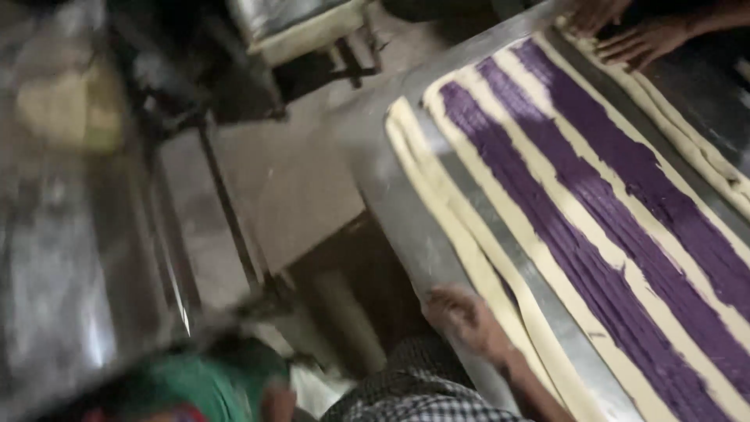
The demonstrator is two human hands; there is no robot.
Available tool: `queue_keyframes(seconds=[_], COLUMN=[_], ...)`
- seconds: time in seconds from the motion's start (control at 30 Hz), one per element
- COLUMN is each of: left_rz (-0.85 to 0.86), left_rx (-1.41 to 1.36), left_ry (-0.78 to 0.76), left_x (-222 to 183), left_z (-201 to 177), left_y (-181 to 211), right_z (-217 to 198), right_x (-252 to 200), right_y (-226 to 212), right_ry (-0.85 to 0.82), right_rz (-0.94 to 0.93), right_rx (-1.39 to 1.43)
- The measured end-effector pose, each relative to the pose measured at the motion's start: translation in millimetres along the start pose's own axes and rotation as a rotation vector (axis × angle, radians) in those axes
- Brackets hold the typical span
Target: Cutting long strips of dough with purple filling into segments using a metal scraper and then rolling them into shapes.
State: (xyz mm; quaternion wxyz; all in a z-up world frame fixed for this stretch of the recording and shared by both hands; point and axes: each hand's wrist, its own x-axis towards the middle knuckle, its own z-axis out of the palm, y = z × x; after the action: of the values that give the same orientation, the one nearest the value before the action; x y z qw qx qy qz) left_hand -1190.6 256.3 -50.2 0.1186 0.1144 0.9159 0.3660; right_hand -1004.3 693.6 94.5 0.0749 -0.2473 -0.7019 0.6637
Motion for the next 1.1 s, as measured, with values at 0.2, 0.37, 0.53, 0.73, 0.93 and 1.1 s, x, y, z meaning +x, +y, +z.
queue_keyframes(seconds=[0.2,0.37,0.53,0.73,0.93,1.1], left_rz=[0.309,0.794,1.027,0.82,0.797,0.87], left_rx=[0.162,-0.052,0.213,0.186,0.076,-0.028], left_ry=[-0.205,-0.374,-0.296,-0.666,-0.684,-0.756], left_x=[342,472,537,534,528,534], left_z=[87,289,430,351,314,320], left_y=[367,523,553,604,628,624], right_z=[-62,-92,-118,-158,-196,-206], right_x=[101,155,203,285,384,439], right_y=[-88,-96,-113,-120,-128,-135], right_ry=[0.361,0.568,0.79,0.895,0.823,0.811], right_rz=[-0.085,-0.035,0.155,0.242,0.183,0.167], right_rx=[-0.039,0.014,-0.022,-0.032,-0.242,-0.401])
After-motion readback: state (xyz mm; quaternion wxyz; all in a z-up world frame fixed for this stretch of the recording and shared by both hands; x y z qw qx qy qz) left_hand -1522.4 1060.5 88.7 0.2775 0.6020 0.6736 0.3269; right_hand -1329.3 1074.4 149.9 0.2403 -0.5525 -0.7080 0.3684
